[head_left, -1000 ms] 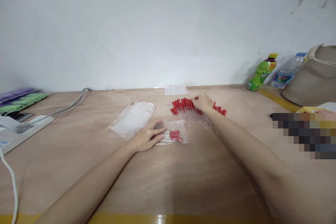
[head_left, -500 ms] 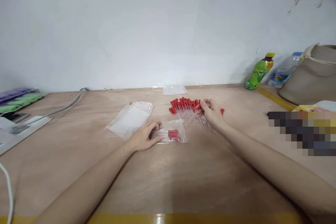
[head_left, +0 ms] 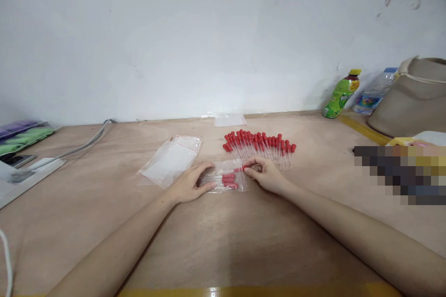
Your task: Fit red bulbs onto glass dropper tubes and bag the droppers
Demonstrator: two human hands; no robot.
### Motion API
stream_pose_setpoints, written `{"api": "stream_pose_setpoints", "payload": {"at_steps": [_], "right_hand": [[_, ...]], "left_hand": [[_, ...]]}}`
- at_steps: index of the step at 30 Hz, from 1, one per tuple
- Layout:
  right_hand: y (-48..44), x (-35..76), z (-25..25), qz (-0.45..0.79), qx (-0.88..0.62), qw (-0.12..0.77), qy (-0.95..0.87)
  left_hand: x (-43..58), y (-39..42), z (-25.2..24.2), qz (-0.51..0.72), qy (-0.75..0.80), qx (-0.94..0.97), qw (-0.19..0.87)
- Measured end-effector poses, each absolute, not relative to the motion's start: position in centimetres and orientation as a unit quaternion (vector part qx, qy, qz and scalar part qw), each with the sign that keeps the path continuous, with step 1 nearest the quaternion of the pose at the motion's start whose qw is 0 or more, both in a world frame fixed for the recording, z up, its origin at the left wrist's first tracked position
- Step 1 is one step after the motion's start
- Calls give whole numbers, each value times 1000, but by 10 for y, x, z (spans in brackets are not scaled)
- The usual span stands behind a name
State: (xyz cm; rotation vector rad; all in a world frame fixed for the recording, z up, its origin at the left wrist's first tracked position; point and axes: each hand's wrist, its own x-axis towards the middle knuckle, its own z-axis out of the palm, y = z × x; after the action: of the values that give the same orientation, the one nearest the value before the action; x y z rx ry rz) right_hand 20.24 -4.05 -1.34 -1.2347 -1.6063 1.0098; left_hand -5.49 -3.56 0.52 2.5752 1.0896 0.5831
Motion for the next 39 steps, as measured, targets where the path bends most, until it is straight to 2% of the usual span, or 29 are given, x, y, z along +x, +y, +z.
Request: {"api": "stream_pose_setpoints", "payload": {"at_steps": [3,8,12,19,21,24,28,32,39], "right_hand": [[-37,195,-14,299,-514,401,-696],[-34,181,-14,263,-508,420,-705],[-39,179,-10,214,-512,396,-732],[-36,184,-11,296,-459,385,-744],[-28,191,-5,249,-496,396,-731],[-8,210,11,115,-581,393,-703],[30,234,25,17,-693,313,-648],[55,241,24,51,-723,282,-628],[61,243,27,136,-706,306,-625]], "left_hand": [[-54,-36,6,196,374,896,140],[-53,-35,5,191,371,898,138],[-53,-35,5,192,375,897,136],[-52,-36,5,193,374,897,135],[-53,-36,5,195,374,896,136],[-53,-36,4,198,374,895,140],[-54,-33,1,208,349,902,142],[-55,-31,-1,221,326,908,140],[-55,-34,2,210,329,908,150]]}}
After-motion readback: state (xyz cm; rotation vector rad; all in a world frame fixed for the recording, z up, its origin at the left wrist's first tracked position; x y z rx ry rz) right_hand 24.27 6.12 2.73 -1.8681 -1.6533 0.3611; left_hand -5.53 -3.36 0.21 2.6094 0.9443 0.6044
